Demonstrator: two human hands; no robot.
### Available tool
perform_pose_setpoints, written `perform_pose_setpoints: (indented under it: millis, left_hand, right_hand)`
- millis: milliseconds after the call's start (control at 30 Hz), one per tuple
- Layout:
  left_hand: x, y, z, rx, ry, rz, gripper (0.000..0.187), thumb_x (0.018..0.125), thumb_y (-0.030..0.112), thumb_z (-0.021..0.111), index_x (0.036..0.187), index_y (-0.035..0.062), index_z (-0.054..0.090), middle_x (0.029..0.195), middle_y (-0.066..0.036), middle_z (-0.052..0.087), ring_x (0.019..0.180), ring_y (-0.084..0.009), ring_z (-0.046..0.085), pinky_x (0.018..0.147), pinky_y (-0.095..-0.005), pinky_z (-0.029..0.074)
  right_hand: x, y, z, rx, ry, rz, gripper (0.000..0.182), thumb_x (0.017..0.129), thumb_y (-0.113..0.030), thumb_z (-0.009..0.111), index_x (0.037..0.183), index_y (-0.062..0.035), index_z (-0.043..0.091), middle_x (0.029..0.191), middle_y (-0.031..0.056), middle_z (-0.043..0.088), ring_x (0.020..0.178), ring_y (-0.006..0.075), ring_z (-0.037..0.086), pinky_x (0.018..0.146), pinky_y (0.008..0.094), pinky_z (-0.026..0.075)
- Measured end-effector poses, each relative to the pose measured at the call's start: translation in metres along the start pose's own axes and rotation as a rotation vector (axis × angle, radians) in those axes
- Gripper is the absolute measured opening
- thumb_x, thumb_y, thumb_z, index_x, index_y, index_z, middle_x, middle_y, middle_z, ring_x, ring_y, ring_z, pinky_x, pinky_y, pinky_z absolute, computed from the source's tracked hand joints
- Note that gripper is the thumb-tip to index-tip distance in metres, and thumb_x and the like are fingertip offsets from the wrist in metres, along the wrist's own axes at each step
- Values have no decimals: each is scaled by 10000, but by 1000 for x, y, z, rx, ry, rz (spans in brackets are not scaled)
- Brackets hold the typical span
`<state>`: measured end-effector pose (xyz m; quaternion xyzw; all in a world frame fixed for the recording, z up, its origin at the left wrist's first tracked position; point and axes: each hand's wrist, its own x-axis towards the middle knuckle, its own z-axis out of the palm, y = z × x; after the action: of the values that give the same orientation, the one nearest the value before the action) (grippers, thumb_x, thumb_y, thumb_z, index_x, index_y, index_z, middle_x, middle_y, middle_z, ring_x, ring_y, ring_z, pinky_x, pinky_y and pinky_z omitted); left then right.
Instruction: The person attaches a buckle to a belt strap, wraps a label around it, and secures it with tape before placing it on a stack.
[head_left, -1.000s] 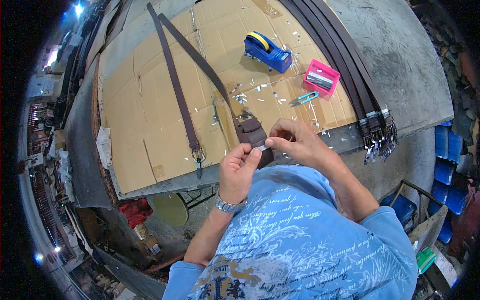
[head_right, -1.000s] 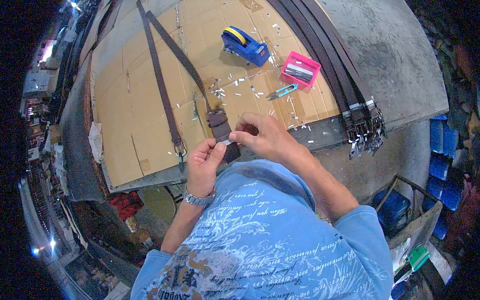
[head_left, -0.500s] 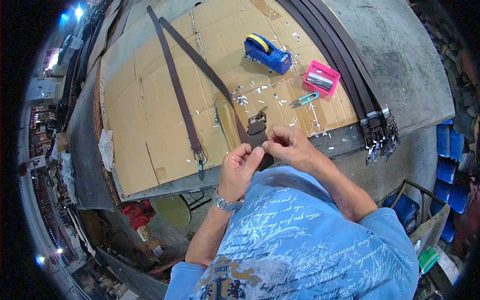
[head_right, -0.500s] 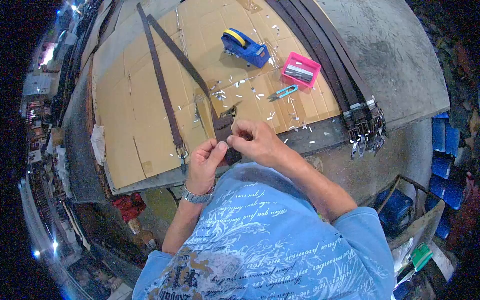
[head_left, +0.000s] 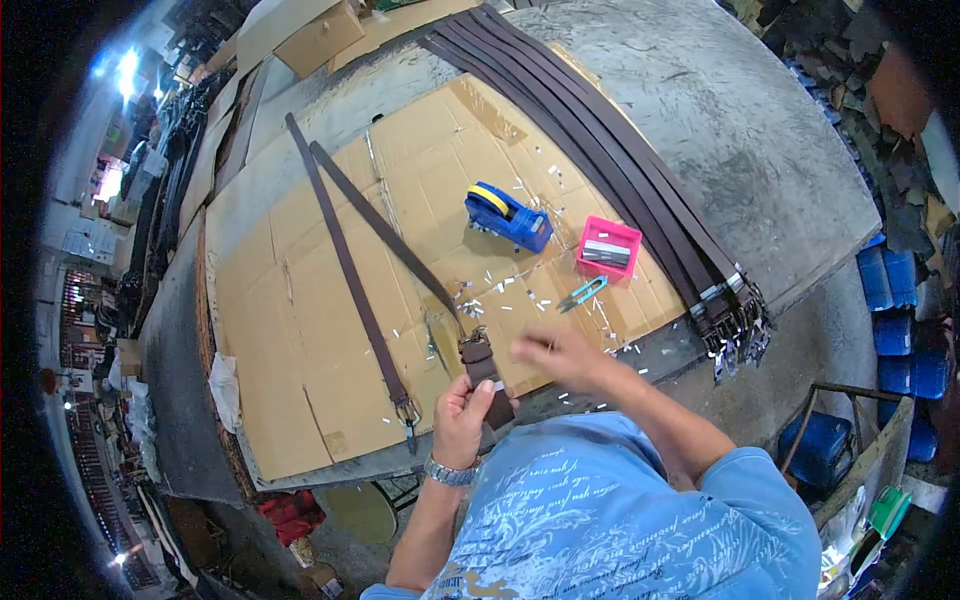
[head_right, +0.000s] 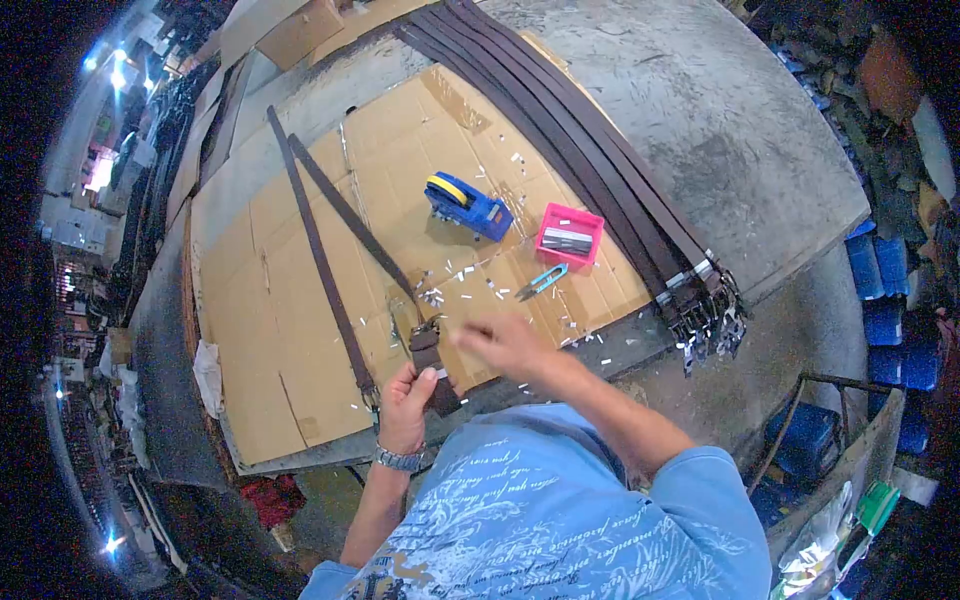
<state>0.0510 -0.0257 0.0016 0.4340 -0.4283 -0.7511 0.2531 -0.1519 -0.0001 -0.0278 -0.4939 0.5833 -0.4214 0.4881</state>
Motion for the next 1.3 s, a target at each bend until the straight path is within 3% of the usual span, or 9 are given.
perform_pose_setpoints:
  millis: [33, 100, 167, 267, 567, 900, 1000, 1200, 1300]
  left_hand:
    - [0, 0, -4, -10, 6, 0, 197, 954, 189, 548, 1010, 2, 575, 924, -122, 681, 792, -195, 673, 745, -323, 543]
    - [1, -3, -6, -45, 37, -3, 210, 955, 196, 548, 1036, 3, 571, 942, -130, 679, 801, -201, 673, 758, -329, 543]
    - [-1, -5, -7, -79, 67, -10, 226, 957, 203, 548, 1063, 4, 566, 961, -139, 677, 811, -207, 673, 770, -334, 543]
    - [-2, -4, -6, -110, 49, 28, 235, 950, 181, 562, 1107, 6, 556, 1001, -145, 672, 850, -209, 669, 786, -337, 540]
    - [-9, -1, -7, -151, 22, 121, 399, 870, 16, 631, 1229, 41, 459, 1133, -129, 623, 937, -231, 651, 842, -356, 543]
    - [-14, -1, -1, -143, 53, 80, 446, 852, -6, 632, 1243, 53, 424, 1157, -126, 602, 946, -247, 652, 833, -365, 557]
    - [-15, 2, -1, -141, 64, 70, 443, 856, -7, 621, 1246, 52, 419, 1153, -133, 605, 945, -248, 654, 831, -365, 557]
    - [-7, 8, 3, -176, 88, 72, 471, 855, -18, 582, 1280, 55, 393, 1123, -163, 622, 922, -231, 655, 830, -352, 548]
    - [-5, 6, 4, -212, 94, 109, 484, 849, -14, 578, 1288, 58, 386, 1106, -170, 629, 883, -203, 647, 815, -327, 538]
  right_hand:
    - [14, 3, -11, -73, 107, 1, 194, 897, -206, 616, 904, -14, 635, 706, 43, 601, 696, 110, 560, 633, 292, 455]
    - [51, 21, -34, -172, 373, -181, 190, 851, -222, 625, 942, -56, 650, 786, 128, 652, 715, 247, 640, 639, 374, 484]
    - [81, 34, -59, -329, 446, -85, 224, 848, -231, 621, 1010, -81, 661, 914, 142, 642, 840, 281, 635, 716, 397, 495]
    - [119, 46, -75, -660, 498, -26, 241, 843, -252, 624, 1036, -118, 675, 1041, 142, 603, 987, 307, 585, 823, 415, 480]
    - [167, 59, -79, -768, 296, 95, 183, 796, -262, 647, 922, -153, 723, 1159, 110, 569, 1149, 311, 490, 953, 410, 430]
    - [148, 51, -88, -413, 254, 149, 202, 819, -240, 605, 945, -120, 706, 1075, 126, 643, 971, 356, 612, 833, 418, 481]
    - [136, 56, -85, -329, 247, 138, 261, 832, -218, 613, 1053, -85, 655, 1056, 150, 654, 936, 350, 632, 807, 406, 488]
    - [138, 77, -80, -142, 389, 146, 432, 836, -167, 644, 1211, -45, 467, 984, 202, 642, 939, 313, 637, 796, 412, 493]
    - [136, 77, -79, -145, 400, 129, 380, 869, -129, 613, 1199, -51, 443, 827, 93, 609, 807, 198, 595, 709, 359, 461]
